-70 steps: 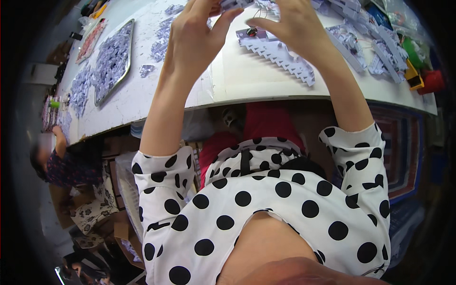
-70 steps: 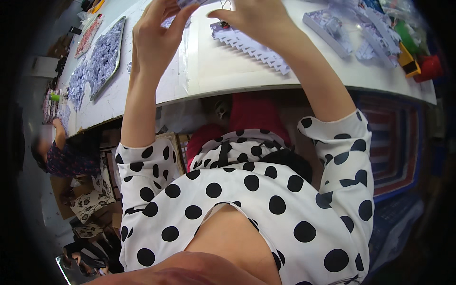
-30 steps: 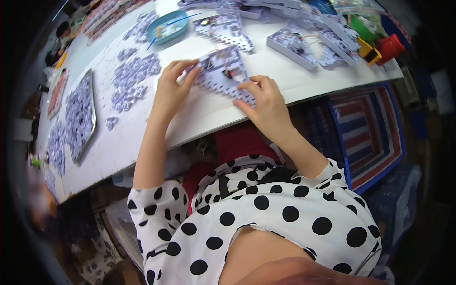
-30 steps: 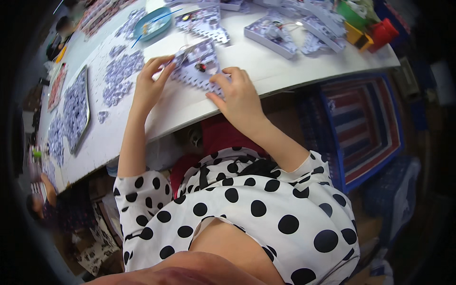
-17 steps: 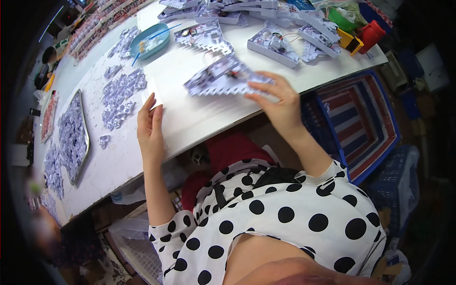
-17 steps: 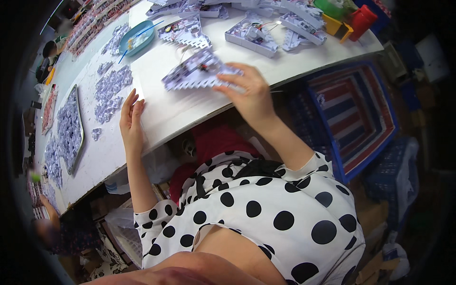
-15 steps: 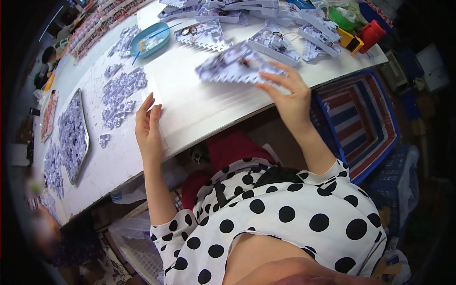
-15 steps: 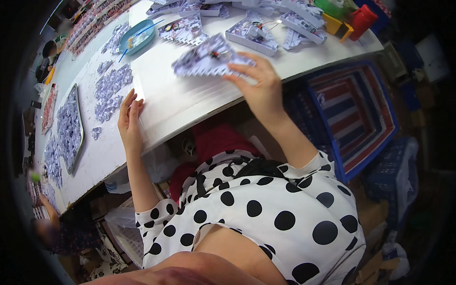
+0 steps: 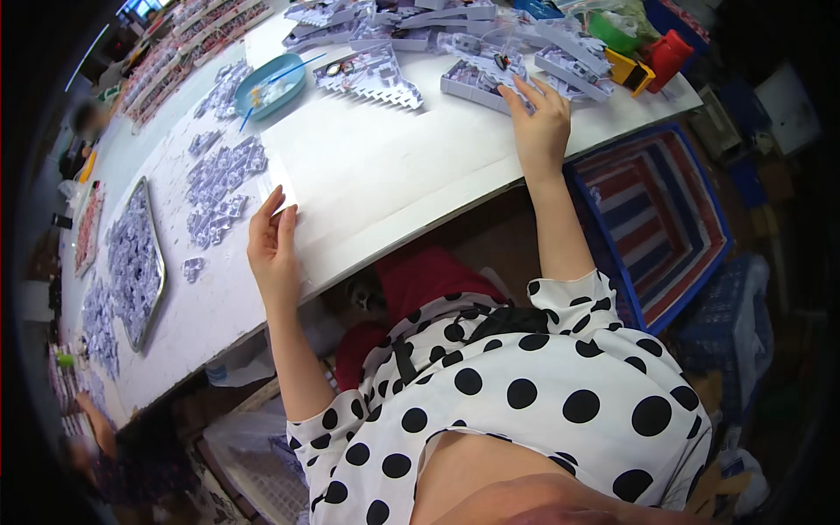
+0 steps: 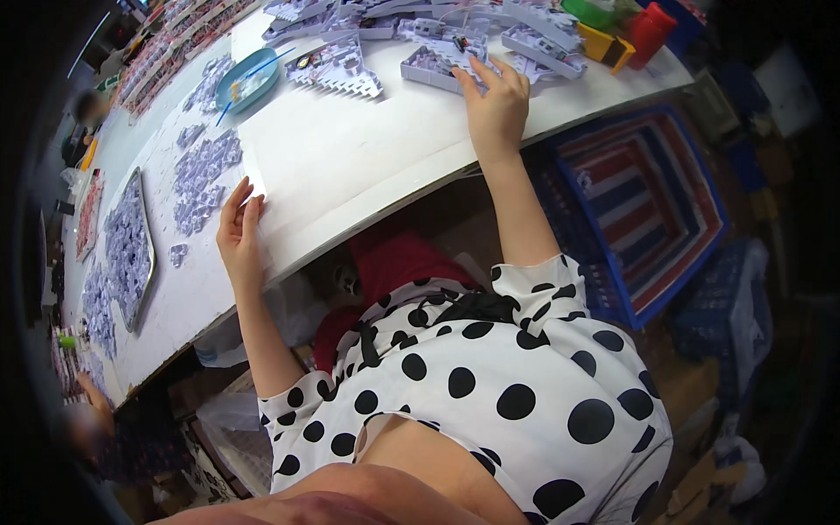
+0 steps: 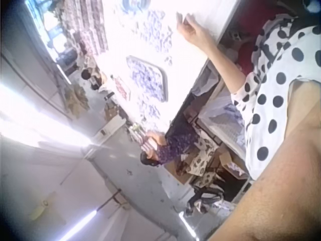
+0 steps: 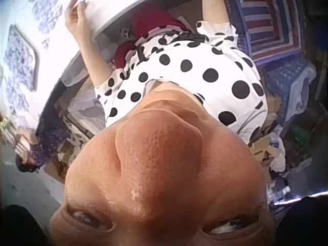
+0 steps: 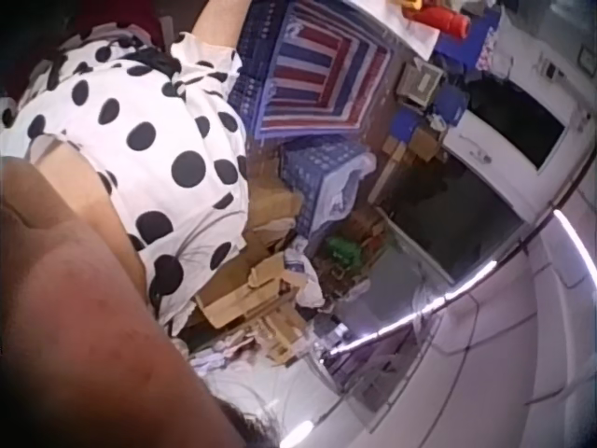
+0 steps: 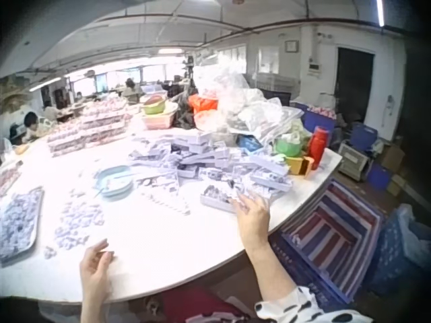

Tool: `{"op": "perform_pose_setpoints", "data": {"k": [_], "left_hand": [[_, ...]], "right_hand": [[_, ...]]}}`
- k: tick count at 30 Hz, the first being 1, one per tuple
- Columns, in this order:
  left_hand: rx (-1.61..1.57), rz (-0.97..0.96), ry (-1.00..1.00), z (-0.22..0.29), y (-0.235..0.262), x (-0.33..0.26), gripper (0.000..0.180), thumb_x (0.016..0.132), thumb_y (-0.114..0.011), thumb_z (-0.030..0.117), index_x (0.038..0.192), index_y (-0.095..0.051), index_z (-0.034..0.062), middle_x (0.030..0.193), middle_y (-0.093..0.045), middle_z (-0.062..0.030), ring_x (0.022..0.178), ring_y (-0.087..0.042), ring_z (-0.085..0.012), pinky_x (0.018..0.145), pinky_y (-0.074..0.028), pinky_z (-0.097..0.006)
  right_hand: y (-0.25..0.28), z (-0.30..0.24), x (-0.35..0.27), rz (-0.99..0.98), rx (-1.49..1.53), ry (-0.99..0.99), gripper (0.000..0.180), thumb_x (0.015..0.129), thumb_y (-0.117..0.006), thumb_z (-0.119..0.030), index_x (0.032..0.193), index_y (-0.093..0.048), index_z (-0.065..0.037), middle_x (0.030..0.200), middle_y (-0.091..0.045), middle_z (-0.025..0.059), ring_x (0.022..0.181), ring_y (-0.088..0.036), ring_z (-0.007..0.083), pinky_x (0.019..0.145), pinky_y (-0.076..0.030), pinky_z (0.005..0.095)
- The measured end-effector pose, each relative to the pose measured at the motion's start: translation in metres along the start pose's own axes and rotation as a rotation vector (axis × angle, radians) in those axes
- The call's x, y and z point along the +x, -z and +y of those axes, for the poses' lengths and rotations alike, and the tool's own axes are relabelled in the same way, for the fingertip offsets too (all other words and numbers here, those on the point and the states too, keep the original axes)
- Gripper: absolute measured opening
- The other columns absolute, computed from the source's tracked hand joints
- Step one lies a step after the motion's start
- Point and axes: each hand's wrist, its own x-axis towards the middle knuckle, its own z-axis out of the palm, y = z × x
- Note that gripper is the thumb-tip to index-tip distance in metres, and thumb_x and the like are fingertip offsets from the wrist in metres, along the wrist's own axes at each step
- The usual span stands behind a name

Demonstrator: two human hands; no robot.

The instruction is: The recorder is assembling small white and purple plastic components, inserting a small electronic motor/unit with wires and a circuit board into the plastic housing.

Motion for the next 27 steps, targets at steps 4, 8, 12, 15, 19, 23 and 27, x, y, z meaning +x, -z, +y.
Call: {"op": "perform_pose_setpoints", "data": {"k": [4,8,12,15,19,23,27], "left_hand": [[-0.034,0.012,-0.006,0.0,0.001,-0.003,0.037,0.102,-0.061,0.008,0.137,-0.059,-0.0024,0.128,-0.063,-0.0137,0.109,-0.063,-0.0157,0.095,-0.051,-0.029],[-0.032,0.004,-0.006,-0.003,-0.001,-0.001,0.037,0.101,-0.061,0.007,0.137,-0.06,-0.0005,0.127,-0.064,-0.0148,0.11,-0.063,-0.0167,0.097,-0.05,-0.031],[-0.043,0.016,0.003,0.0,-0.002,-0.002,0.036,0.101,-0.062,0.008,0.136,-0.06,-0.0002,0.127,-0.064,-0.0149,0.108,-0.063,-0.0161,0.097,-0.05,-0.03],[-0.026,0.026,0.018,0.006,-0.001,-0.002,0.037,0.1,-0.063,0.008,0.136,-0.06,-0.0008,0.127,-0.064,-0.0143,0.106,-0.063,-0.0159,0.096,-0.05,-0.03],[-0.046,0.032,0.0,-0.007,0.0,0.0,0.036,0.1,-0.063,0.008,0.135,-0.061,0.0002,0.124,-0.064,-0.0132,0.104,-0.064,-0.0158,0.094,-0.051,-0.029],[-0.022,0.04,-0.018,-0.005,-0.004,-0.001,0.034,0.099,-0.063,0.007,0.133,-0.063,0.0015,0.123,-0.065,-0.013,0.104,-0.065,-0.0162,0.093,-0.053,-0.03],[-0.066,0.09,-0.011,0.003,0.002,-0.008,0.034,0.101,-0.058,0.004,0.135,-0.06,-0.0005,0.122,-0.066,-0.0121,0.107,-0.065,-0.0156,0.098,-0.051,-0.029]], "right_hand": [[-0.005,0.005,-0.004,-0.005,-0.046,0.142,0.038,0.088,-0.078,-0.034,0.119,-0.076,-0.011,0.125,-0.066,0.0206,0.115,-0.058,0.0374,0.101,-0.047,0.0445],[0.003,-0.011,-0.005,0.114,-0.133,0.293,0.04,0.086,-0.08,-0.029,0.121,-0.074,-0.013,0.121,-0.066,0.0184,0.113,-0.059,0.0364,0.101,-0.048,0.0439],[-0.001,-0.059,-0.003,-0.069,0.199,0.415,0.038,0.081,-0.084,-0.024,0.116,-0.075,-0.012,0.112,-0.066,0.015,0.108,-0.06,0.0332,0.097,-0.05,0.042],[-0.043,-0.08,0.006,-0.287,0.15,0.486,0.045,0.083,-0.082,-0.029,0.121,-0.07,-0.009,0.114,-0.069,0.0154,0.109,-0.063,0.0334,0.095,-0.051,0.0421],[-0.1,-0.104,0.033,-0.714,-0.256,0.365,0.07,0.082,-0.081,-0.035,0.138,-0.055,-0.001,0.112,-0.071,0.0223,0.109,-0.066,0.0387,0.095,-0.052,0.0447],[-0.109,-0.09,0.045,-0.835,-0.122,0.359,0.079,0.08,-0.077,-0.023,0.148,-0.044,-0.001,0.112,-0.07,0.0272,0.107,-0.067,0.0414,0.094,-0.052,0.046],[-0.06,-0.103,0.034,-0.996,-0.013,0.389,0.084,0.076,-0.077,-0.019,0.152,-0.042,-0.007,0.113,-0.07,0.0281,0.105,-0.068,0.0417,0.095,-0.052,0.0446]]}}
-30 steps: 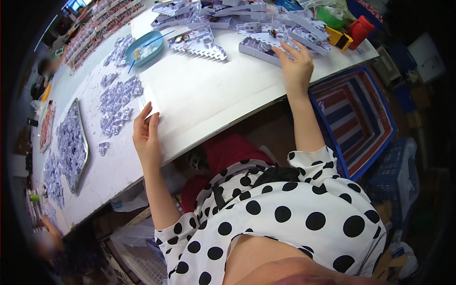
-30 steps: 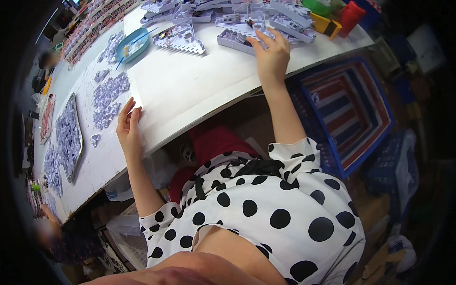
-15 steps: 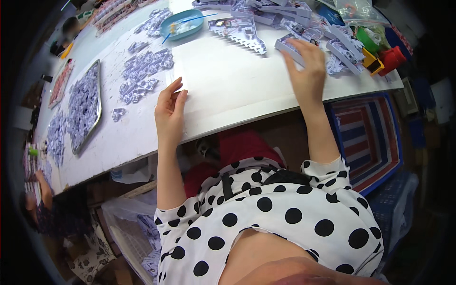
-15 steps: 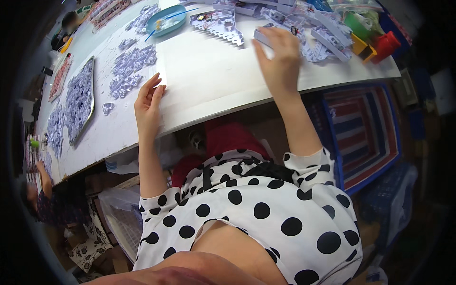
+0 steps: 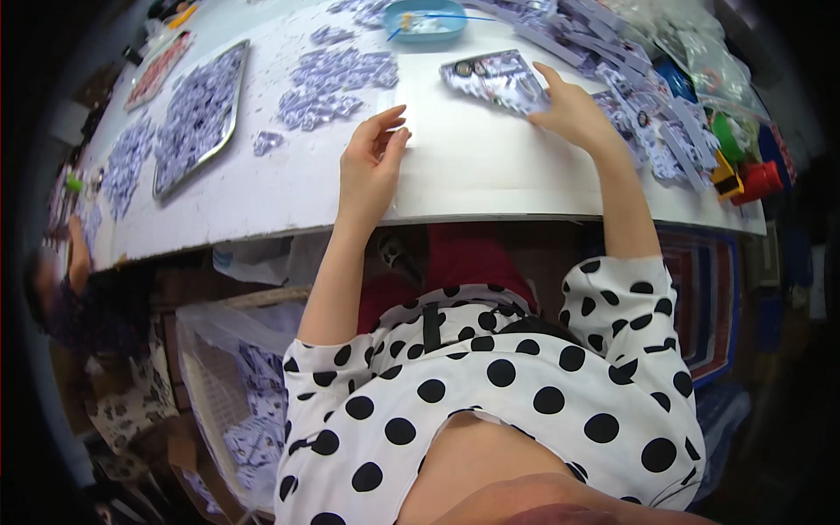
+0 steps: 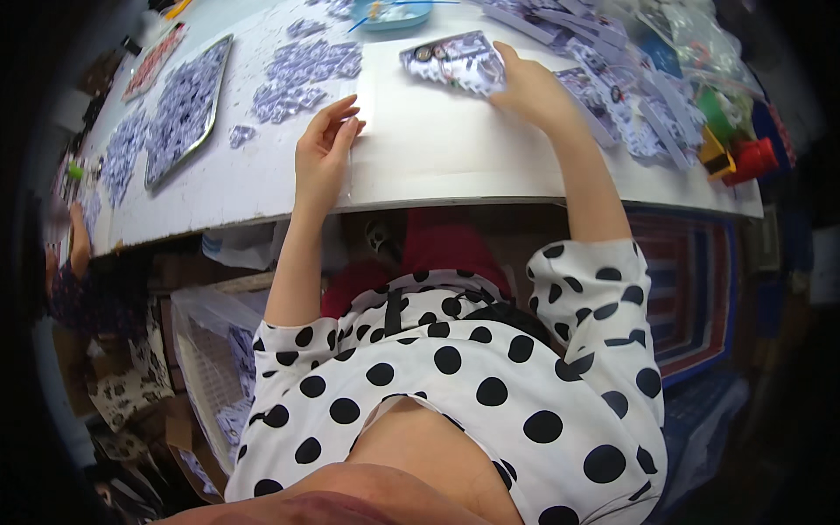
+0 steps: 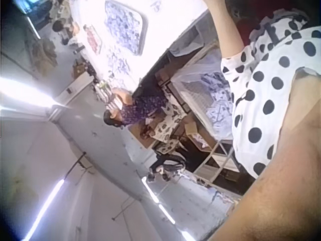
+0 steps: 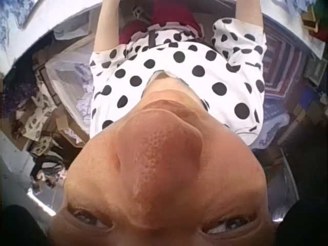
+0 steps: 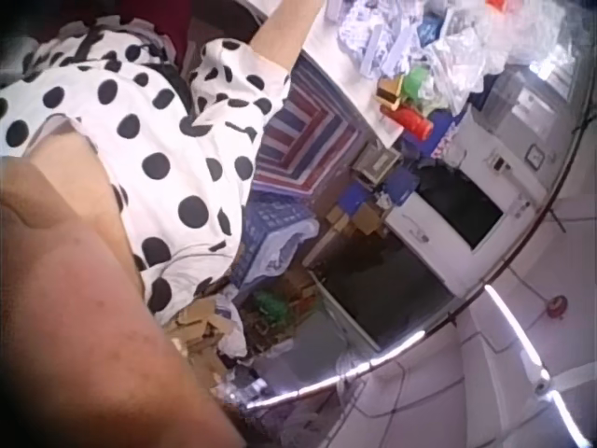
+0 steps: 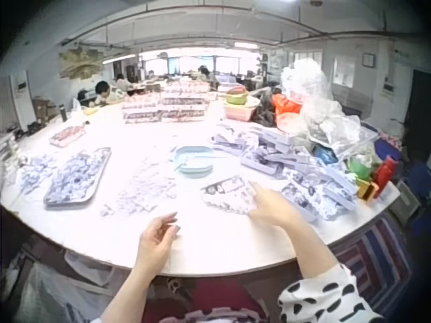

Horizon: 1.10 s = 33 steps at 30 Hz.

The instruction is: The recorder is assembling small white and purple plastic components, inserting a small electronic motor/unit with wires and a circuit board into the plastic housing.

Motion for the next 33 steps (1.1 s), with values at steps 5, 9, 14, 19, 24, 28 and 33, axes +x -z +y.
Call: {"op": "perform_pose_setpoints", "data": {"k": [5,9,14,19,24,28,33], "left_hand": [[0.05,0.045,-0.056,0.007,-0.003,-0.003,0.031,0.1,-0.061,0.005,0.131,-0.063,0.0005,0.119,-0.068,-0.0115,0.11,-0.065,-0.016,0.099,-0.051,-0.03],[0.195,0.012,-0.219,0.015,-0.013,-0.003,0.029,0.095,-0.067,0.006,0.124,-0.068,0.0048,0.109,-0.068,-0.0128,0.098,-0.069,-0.0213,0.087,-0.055,-0.033],[0.471,-0.078,-0.382,0.024,-0.01,-0.009,0.025,0.091,-0.07,0.006,0.116,-0.073,0.0087,0.111,-0.068,-0.0108,0.107,-0.064,-0.0269,0.091,-0.054,-0.036],[0.57,-0.138,-0.443,0.021,-0.013,-0.008,0.024,0.088,-0.071,0.007,0.112,-0.074,0.0085,0.109,-0.068,-0.01,0.108,-0.063,-0.0278,0.09,-0.053,-0.038],[0.582,-0.147,-0.483,0.024,-0.014,0.003,0.021,0.089,-0.071,0.008,0.109,-0.073,0.0082,0.103,-0.068,-0.0099,0.098,-0.065,-0.0293,0.085,-0.054,-0.039],[0.611,-0.208,-0.379,0.037,-0.011,0.015,0.017,0.09,-0.07,0.01,0.106,-0.073,0.0073,0.097,-0.069,-0.0103,0.089,-0.066,-0.0302,0.08,-0.054,-0.039],[0.606,-0.246,-0.418,0.038,-0.012,0.019,0.015,0.09,-0.07,0.009,0.105,-0.073,0.0072,0.094,-0.069,-0.0089,0.09,-0.066,-0.0291,0.08,-0.053,-0.039]], "right_hand": [[0.001,0.004,-0.031,-0.042,0.089,0.265,0.076,0.079,-0.071,-0.003,0.15,-0.046,-0.014,0.12,-0.065,0.0256,0.113,-0.062,0.0387,0.099,-0.05,0.0448],[-0.016,0.011,-0.017,0.357,-0.062,0.496,0.068,0.083,-0.071,-0.001,0.147,-0.051,-0.015,0.121,-0.065,0.0178,0.116,-0.059,0.0338,0.102,-0.048,0.0433],[-0.015,-0.044,-0.043,0.322,0.309,0.48,0.027,0.085,-0.076,-0.013,0.112,-0.074,-0.008,0.105,-0.069,0.011,0.1,-0.063,0.0306,0.089,-0.051,0.0406],[-0.034,-0.081,-0.079,0.164,0.349,0.39,0.02,0.086,-0.076,-0.017,0.102,-0.075,-0.006,0.094,-0.066,0.0102,0.093,-0.063,0.0275,0.084,-0.052,0.0384],[-0.036,-0.083,-0.077,0.154,0.346,0.323,0.021,0.087,-0.074,-0.018,0.104,-0.073,-0.006,0.094,-0.065,0.0124,0.095,-0.063,0.0295,0.086,-0.052,0.0403],[-0.032,-0.079,-0.076,0.109,0.34,0.352,0.021,0.088,-0.071,-0.016,0.106,-0.073,-0.005,0.095,-0.066,0.0121,0.094,-0.063,0.0299,0.087,-0.052,0.0408],[-0.028,-0.072,-0.067,0.049,0.376,0.449,0.02,0.086,-0.069,-0.012,0.104,-0.073,-0.005,0.094,-0.07,0.0117,0.093,-0.065,0.0306,0.088,-0.052,0.0407]]}}
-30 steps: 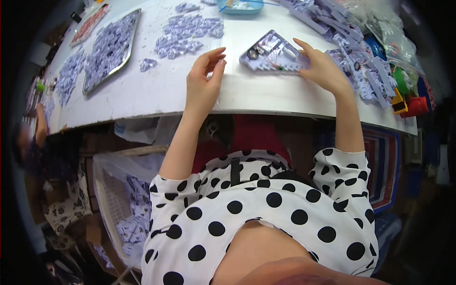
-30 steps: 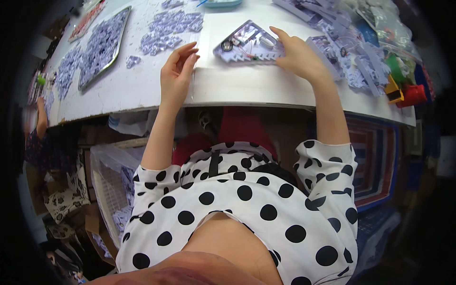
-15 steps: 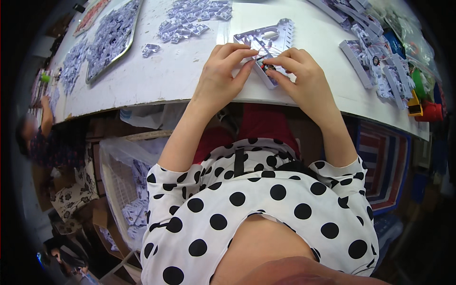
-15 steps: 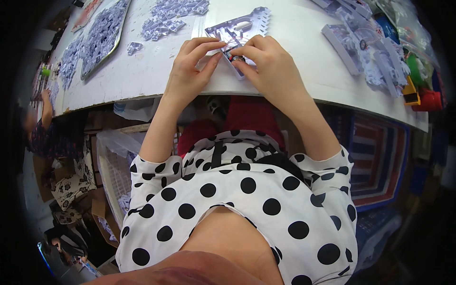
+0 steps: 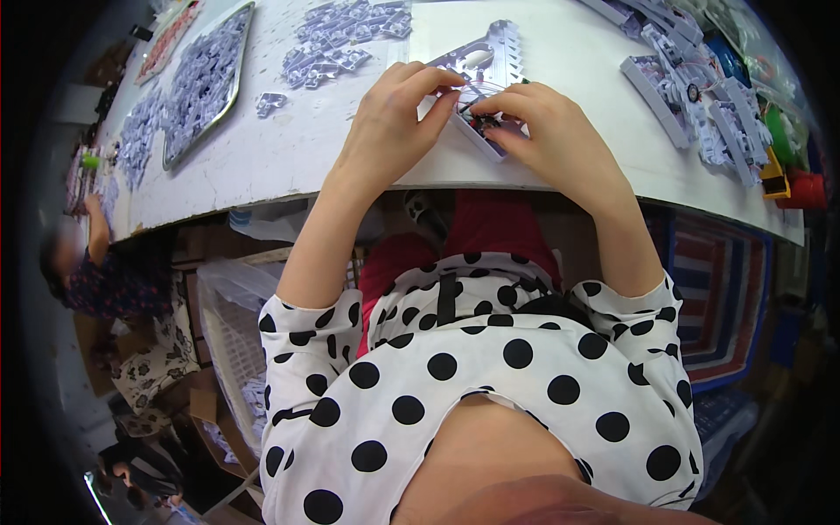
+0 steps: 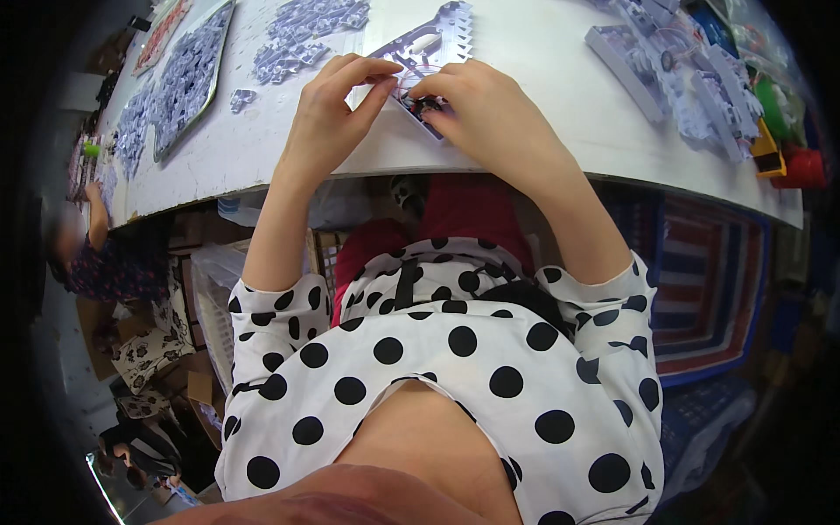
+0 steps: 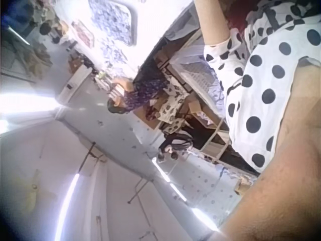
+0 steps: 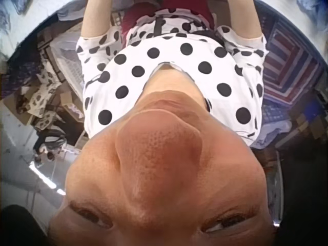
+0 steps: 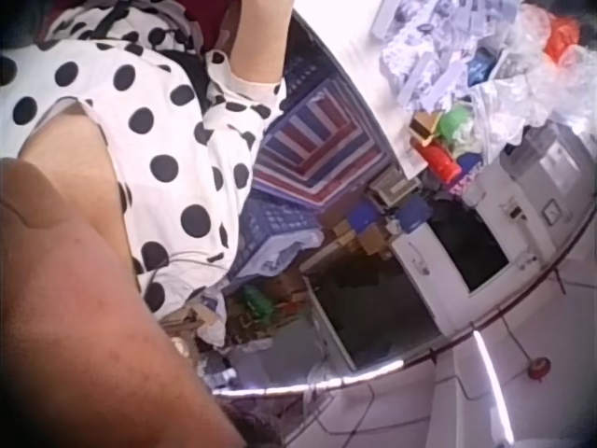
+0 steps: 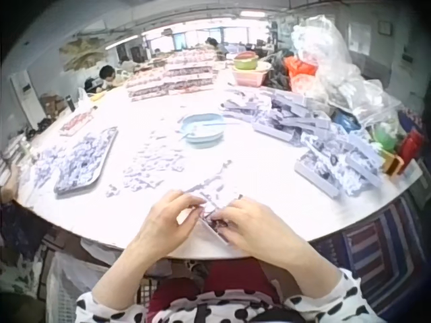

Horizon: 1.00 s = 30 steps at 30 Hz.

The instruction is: The recorder is assembling small white and purple plastic components, inserting a small electronic motor/unit with wires and a circuit board into the plastic housing.

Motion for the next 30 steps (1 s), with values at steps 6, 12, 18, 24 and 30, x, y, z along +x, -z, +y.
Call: {"op": "perform_pose_setpoints", "data": {"k": [6,12,18,24,30], "left_hand": [[0.043,0.032,-0.032,-0.001,-0.002,-0.007,0.015,0.089,-0.069,0.007,0.104,-0.073,0.0074,0.094,-0.07,-0.008,0.093,-0.064,-0.0279,0.083,-0.052,-0.038],[-0.006,0.044,-0.012,0.0,-0.002,-0.009,0.016,0.089,-0.069,0.006,0.105,-0.073,0.0064,0.095,-0.07,-0.0088,0.094,-0.065,-0.0287,0.083,-0.052,-0.039],[0.036,0.051,0.005,-0.001,-0.002,-0.01,0.018,0.091,-0.069,0.003,0.108,-0.074,0.0067,0.098,-0.071,-0.009,0.091,-0.069,-0.024,0.077,-0.053,-0.033],[0.038,0.053,-0.028,-0.006,-0.003,-0.01,0.018,0.092,-0.068,0.002,0.108,-0.074,0.0062,0.099,-0.071,-0.0094,0.091,-0.069,-0.0247,0.079,-0.053,-0.033],[0.012,0.049,-0.019,-0.006,0.0,-0.011,0.018,0.091,-0.068,0.001,0.107,-0.074,0.0056,0.096,-0.071,-0.0094,0.09,-0.069,-0.0237,0.08,-0.053,-0.032]], "right_hand": [[0.002,-0.008,0.007,-0.101,-0.041,-0.113,0.026,0.084,-0.069,-0.005,0.109,-0.071,-0.004,0.098,-0.071,0.0115,0.086,-0.068,0.0243,0.081,-0.054,0.0351],[0.007,0.011,0.01,-0.243,0.181,-0.032,0.031,0.083,-0.067,-0.004,0.113,-0.068,-0.003,0.1,-0.069,0.0097,0.092,-0.067,0.0219,0.083,-0.054,0.0352],[0.005,0.012,0.02,-0.309,0.222,-0.068,0.032,0.081,-0.073,-0.004,0.113,-0.069,-0.006,0.103,-0.065,0.0074,0.093,-0.068,0.0209,0.084,-0.055,0.035],[0.015,0.013,0.028,-0.424,0.125,0.055,0.027,0.081,-0.074,-0.002,0.108,-0.07,-0.007,0.099,-0.063,0.0065,0.085,-0.069,0.0199,0.079,-0.056,0.0337],[0.014,0.02,0.03,-0.403,0.338,-0.031,0.02,0.085,-0.074,-0.004,0.103,-0.069,-0.004,0.095,-0.07,0.0045,0.084,-0.068,0.0126,0.078,-0.055,0.029]]}}
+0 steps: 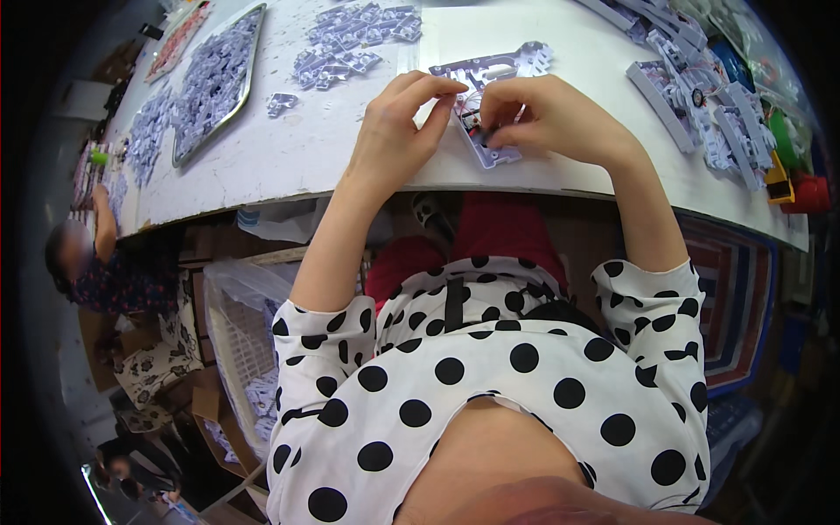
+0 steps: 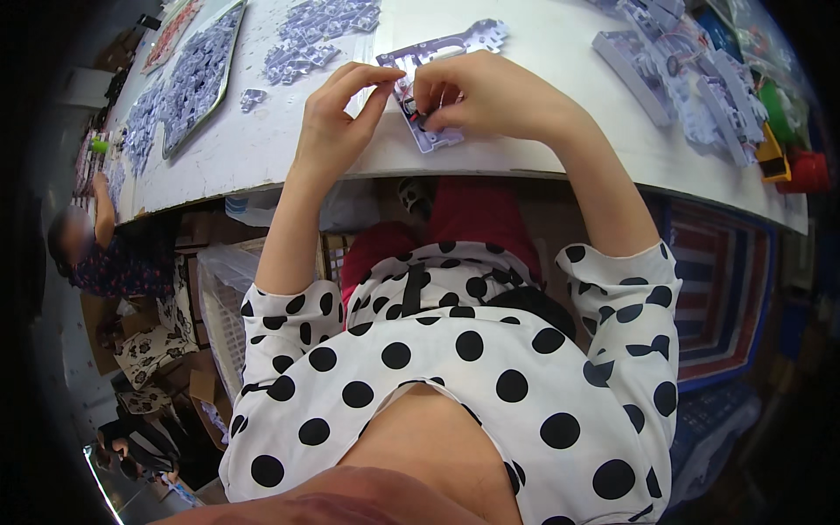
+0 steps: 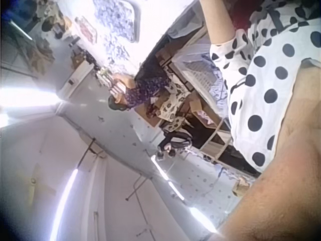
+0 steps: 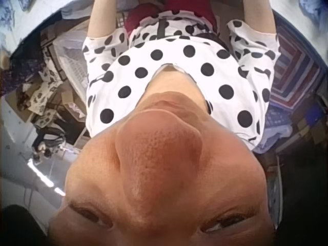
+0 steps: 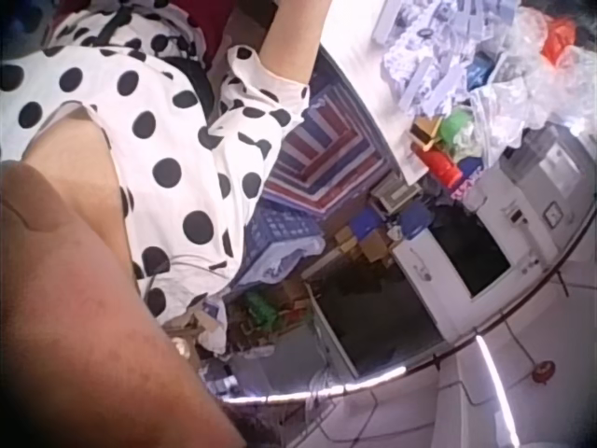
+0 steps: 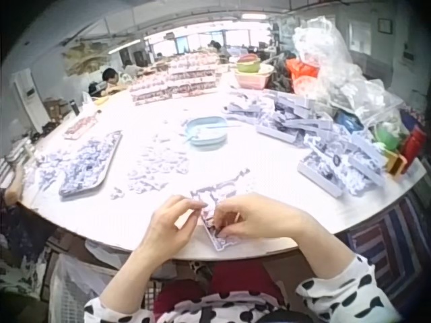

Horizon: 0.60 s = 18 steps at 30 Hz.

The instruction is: The recorder is assembling small white and purple plastic components, inserting a small electronic motor/unit with wires and a circuit board into the plastic housing.

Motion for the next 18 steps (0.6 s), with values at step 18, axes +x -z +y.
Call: {"op": "perform_pose_setpoints", "data": {"k": [18], "left_hand": [[0.125,-0.218,0.142,0.043,0.01,0.021,0.015,0.087,-0.076,0.013,0.096,-0.07,0.0024,0.089,-0.066,-0.0089,0.081,-0.064,-0.0216,0.074,-0.052,-0.034]], "right_hand": [[0.009,-0.007,0.027,0.727,0.525,0.27,0.018,0.095,-0.073,-0.014,0.109,-0.069,-0.003,0.098,-0.074,0.0042,0.086,-0.069,0.0105,0.079,-0.058,0.0261]]}}
